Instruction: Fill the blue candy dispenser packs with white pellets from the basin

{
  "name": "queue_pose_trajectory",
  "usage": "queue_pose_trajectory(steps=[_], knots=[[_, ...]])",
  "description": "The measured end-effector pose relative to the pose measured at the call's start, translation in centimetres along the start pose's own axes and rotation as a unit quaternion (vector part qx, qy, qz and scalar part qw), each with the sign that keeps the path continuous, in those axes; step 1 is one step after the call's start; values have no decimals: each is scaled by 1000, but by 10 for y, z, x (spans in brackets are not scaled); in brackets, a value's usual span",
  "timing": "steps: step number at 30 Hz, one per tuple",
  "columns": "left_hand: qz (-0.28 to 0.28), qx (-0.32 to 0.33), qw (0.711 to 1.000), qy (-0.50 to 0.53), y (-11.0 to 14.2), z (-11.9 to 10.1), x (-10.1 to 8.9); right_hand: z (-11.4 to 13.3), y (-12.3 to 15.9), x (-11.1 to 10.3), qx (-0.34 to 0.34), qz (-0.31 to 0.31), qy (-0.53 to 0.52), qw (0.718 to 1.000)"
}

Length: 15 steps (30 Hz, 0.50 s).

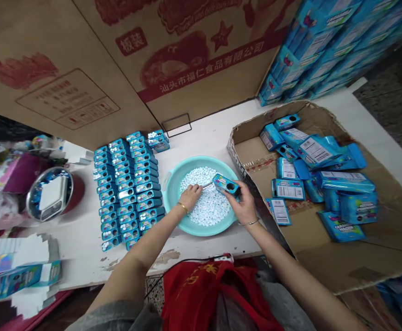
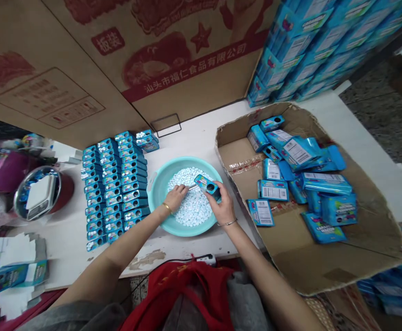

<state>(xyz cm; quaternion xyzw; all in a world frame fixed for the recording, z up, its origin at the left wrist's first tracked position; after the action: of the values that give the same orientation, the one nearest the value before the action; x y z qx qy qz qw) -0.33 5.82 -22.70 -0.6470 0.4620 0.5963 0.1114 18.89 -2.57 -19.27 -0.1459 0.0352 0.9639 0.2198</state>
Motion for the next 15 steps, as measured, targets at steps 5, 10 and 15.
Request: queue_pose_trajectory(steps=[5, 10, 15], knots=[[46, 67, 995, 65, 18, -23, 28, -9, -7, 2, 39, -8, -74, 996], [40, 104, 969, 223, 34, -38, 35, -8, -9, 1, 59, -9, -119, 991], [19, 114, 936, 333, 55, -28, -2, -12, -8, -2, 45, 13, -108, 993]])
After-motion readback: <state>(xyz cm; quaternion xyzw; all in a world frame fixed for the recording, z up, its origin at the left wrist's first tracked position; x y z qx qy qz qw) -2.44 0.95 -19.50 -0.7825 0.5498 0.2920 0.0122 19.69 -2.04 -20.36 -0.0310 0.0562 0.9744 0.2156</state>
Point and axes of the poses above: each hand's wrist, its own y-axis away from the middle knuckle, its own x-axis out of the palm, z = x × y, the point moved 3 cm from there along -y, towards the middle knuckle, and after that the axes turned 9 degrees about x, right-handed, at the moved point
